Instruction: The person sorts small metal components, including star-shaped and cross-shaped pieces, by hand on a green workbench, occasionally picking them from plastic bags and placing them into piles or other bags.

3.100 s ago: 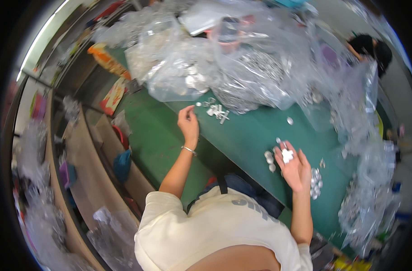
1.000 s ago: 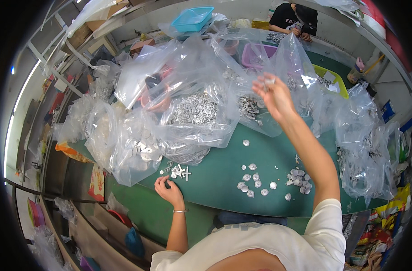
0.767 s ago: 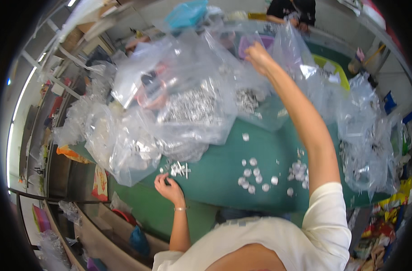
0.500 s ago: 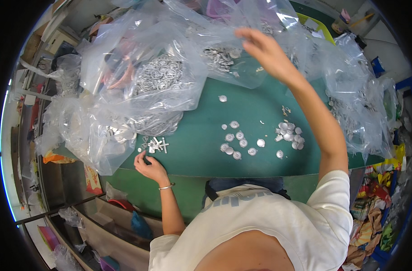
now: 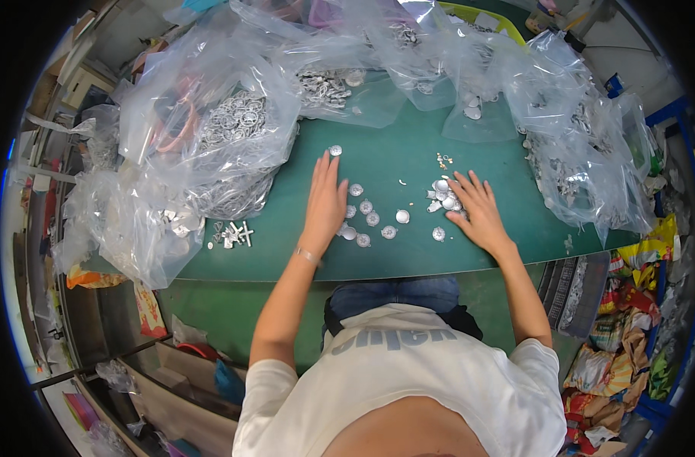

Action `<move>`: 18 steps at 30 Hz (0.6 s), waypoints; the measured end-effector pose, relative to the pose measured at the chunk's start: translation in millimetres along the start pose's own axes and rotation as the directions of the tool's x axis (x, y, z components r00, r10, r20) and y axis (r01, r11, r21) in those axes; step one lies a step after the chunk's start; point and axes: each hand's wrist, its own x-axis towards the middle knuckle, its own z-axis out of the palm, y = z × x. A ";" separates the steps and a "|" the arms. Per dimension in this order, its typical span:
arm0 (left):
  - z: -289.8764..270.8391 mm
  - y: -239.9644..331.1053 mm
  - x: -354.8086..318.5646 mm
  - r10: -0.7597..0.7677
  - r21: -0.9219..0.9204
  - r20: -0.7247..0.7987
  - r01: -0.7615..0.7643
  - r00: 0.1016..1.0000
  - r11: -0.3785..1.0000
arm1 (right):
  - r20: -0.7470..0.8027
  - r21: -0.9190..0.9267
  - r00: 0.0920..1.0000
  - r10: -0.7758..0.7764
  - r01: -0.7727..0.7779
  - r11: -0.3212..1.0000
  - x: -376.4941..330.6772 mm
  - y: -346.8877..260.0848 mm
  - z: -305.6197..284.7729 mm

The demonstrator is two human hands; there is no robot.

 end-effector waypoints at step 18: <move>12.0 71.4 -45.1 0.139 -0.246 0.244 -0.077 0.960 0.966 | -0.158 0.448 0.979 0.129 -0.045 0.893 -29.7 6.1 -2.3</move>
